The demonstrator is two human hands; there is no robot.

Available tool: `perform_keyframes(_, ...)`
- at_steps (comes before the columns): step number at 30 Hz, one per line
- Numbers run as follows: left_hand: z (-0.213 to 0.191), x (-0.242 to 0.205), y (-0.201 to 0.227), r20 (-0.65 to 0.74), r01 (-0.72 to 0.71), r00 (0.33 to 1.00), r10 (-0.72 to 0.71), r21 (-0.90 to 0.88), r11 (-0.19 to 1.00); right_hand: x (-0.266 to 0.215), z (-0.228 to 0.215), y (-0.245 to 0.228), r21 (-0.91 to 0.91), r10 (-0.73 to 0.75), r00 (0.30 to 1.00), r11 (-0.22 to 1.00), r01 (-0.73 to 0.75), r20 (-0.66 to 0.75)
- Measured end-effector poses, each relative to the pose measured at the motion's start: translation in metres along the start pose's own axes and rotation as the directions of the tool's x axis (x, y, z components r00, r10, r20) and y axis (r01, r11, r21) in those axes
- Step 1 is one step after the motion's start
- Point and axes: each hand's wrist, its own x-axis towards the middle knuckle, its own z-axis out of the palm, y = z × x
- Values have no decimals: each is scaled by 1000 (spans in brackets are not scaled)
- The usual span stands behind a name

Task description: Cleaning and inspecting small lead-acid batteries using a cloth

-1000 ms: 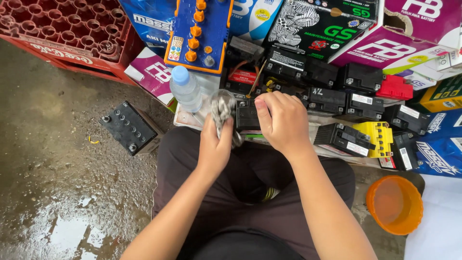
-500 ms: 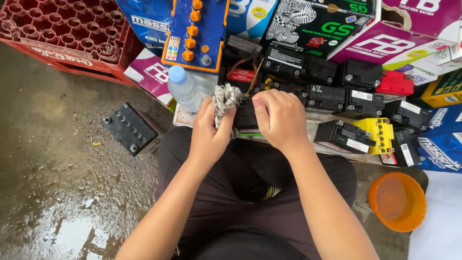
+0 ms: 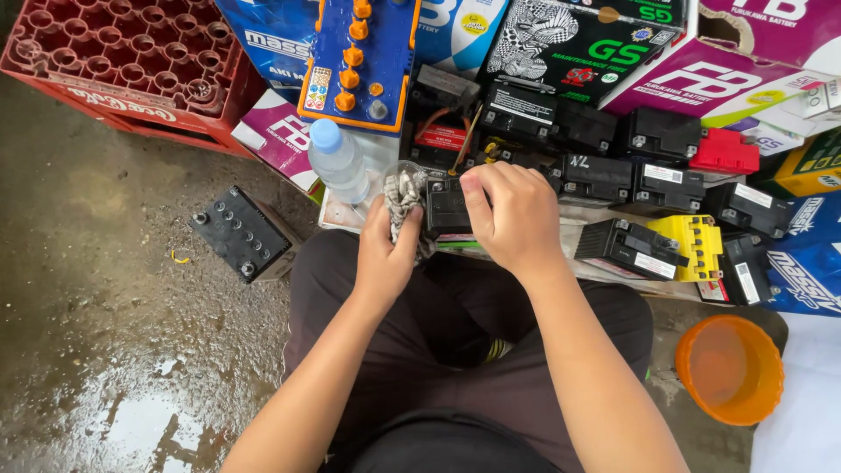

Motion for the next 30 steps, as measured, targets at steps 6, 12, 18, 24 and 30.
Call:
perform_keyframes(6,-2,-31,0,21,126,992,-128,78,989,3,-3,-3,15,-11,1000,1000,10,13)
perform_keyframes(12,-4,-39,28,21,126,992,-126,-22,992,0,0,0,12,1,1000,1000,-1,27)
perform_keyframes(18,-1,-20,10,18,86,996,-85,-25,996,3,-10,3,67,-4,988,998,-6,154)
perform_keyframes(24,-10,-44,3,147,265,949,-278,102,959,33,-49,-18,10,37,799,998,-54,600)
perform_keyframes(30,-17,-38,8,112,335,934,-340,65,940,30,-20,8,-59,-24,762,995,81,647)
